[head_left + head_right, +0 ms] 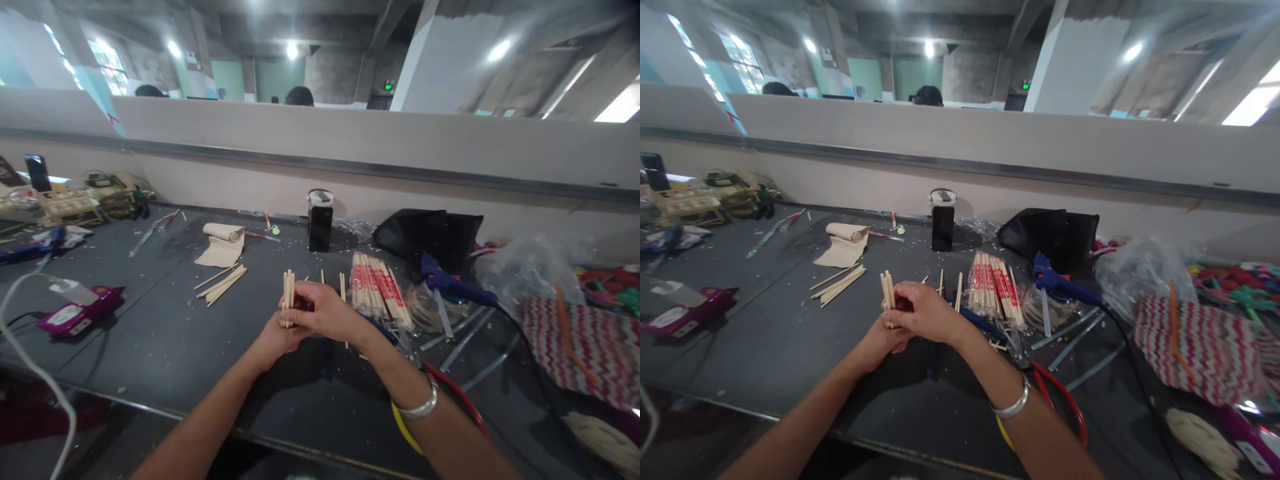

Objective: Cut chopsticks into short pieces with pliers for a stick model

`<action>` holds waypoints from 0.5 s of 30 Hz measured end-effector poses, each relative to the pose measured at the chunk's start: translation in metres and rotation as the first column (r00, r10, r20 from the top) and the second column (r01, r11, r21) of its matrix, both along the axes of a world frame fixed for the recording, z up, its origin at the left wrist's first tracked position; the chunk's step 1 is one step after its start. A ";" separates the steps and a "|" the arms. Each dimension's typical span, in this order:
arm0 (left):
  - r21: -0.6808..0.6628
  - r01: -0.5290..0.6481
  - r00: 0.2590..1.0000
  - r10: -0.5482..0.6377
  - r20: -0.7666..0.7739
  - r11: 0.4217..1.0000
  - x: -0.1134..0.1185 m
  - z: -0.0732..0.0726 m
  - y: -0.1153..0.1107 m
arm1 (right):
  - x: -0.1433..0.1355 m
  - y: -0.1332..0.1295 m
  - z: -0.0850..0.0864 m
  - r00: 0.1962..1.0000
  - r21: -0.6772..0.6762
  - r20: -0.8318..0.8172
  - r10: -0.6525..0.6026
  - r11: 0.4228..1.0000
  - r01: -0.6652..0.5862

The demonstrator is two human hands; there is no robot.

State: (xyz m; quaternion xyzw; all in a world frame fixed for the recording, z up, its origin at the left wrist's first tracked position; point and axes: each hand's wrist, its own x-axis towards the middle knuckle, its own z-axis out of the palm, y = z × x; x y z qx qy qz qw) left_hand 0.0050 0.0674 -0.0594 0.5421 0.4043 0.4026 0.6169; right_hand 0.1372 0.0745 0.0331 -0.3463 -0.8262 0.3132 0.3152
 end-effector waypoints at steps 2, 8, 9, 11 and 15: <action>0.000 -0.036 0.999 0.036 0.013 0.999 0.002 0.001 -0.001 | -0.001 0.000 -0.001 1.000 0.066 0.022 -0.006 0.998 0.005; 0.016 -0.060 0.998 0.059 0.031 0.998 0.005 0.002 -0.003 | -0.005 -0.005 0.000 0.996 0.114 0.089 0.019 0.993 -0.029; 0.029 -0.072 0.997 0.071 0.036 0.997 0.005 0.002 -0.003 | -0.005 -0.007 0.000 0.995 0.113 0.097 0.019 0.993 -0.030; 0.061 -0.096 0.995 0.094 0.043 0.994 0.003 0.003 -0.003 | -0.006 -0.009 0.001 0.994 0.123 0.110 0.005 0.992 -0.018; 0.117 -0.078 0.997 0.075 0.031 0.990 -0.007 0.006 -0.001 | -0.008 -0.009 0.000 0.993 0.124 0.111 -0.034 0.992 0.020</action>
